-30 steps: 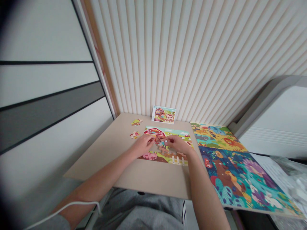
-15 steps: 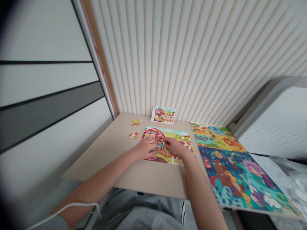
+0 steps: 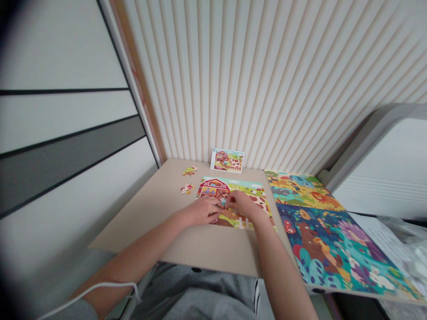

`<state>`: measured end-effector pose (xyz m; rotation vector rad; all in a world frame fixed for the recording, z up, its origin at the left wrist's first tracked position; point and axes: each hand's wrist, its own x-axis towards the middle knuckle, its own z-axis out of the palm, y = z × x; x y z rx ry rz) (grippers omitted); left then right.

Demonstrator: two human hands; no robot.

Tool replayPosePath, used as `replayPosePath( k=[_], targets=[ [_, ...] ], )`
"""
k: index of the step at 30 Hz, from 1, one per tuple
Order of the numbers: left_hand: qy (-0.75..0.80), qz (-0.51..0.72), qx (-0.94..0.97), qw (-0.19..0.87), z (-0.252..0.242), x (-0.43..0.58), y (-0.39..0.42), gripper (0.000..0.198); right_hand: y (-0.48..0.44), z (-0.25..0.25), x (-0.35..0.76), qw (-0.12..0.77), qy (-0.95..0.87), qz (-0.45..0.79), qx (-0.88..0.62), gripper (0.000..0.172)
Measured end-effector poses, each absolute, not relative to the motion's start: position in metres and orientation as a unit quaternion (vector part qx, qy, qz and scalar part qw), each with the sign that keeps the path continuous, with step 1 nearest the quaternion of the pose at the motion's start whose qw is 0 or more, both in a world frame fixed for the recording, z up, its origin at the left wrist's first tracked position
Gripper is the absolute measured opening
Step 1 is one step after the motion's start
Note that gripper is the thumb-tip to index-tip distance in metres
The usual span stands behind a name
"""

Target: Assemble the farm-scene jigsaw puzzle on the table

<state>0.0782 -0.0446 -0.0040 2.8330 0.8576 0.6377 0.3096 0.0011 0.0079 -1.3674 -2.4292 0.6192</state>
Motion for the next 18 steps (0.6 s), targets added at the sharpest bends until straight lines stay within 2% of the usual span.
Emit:
replayPosePath(
  k=[6,10,14,18],
  targets=[
    [0.306,0.237,0.92,0.056,0.005,0.067,-0.038,0.024,0.001,0.011,0.308,0.149,-0.838,0.24,-0.466,0.017],
    [0.524,0.26,0.811,-0.007,0.017,0.037,-0.024,0.025,-0.001,0.02,0.31,0.163,-0.839,0.192,-0.482,0.028],
    [0.693,0.172,0.699,-0.036,0.013,0.005,-0.014,0.032,0.001,0.025,0.316,0.189,-0.812,0.118,-0.539,0.03],
    [0.728,0.118,0.675,-0.013,0.005,-0.008,-0.011,0.042,0.004,0.025,0.319,0.227,-0.79,0.077,-0.564,0.032]
  ],
)
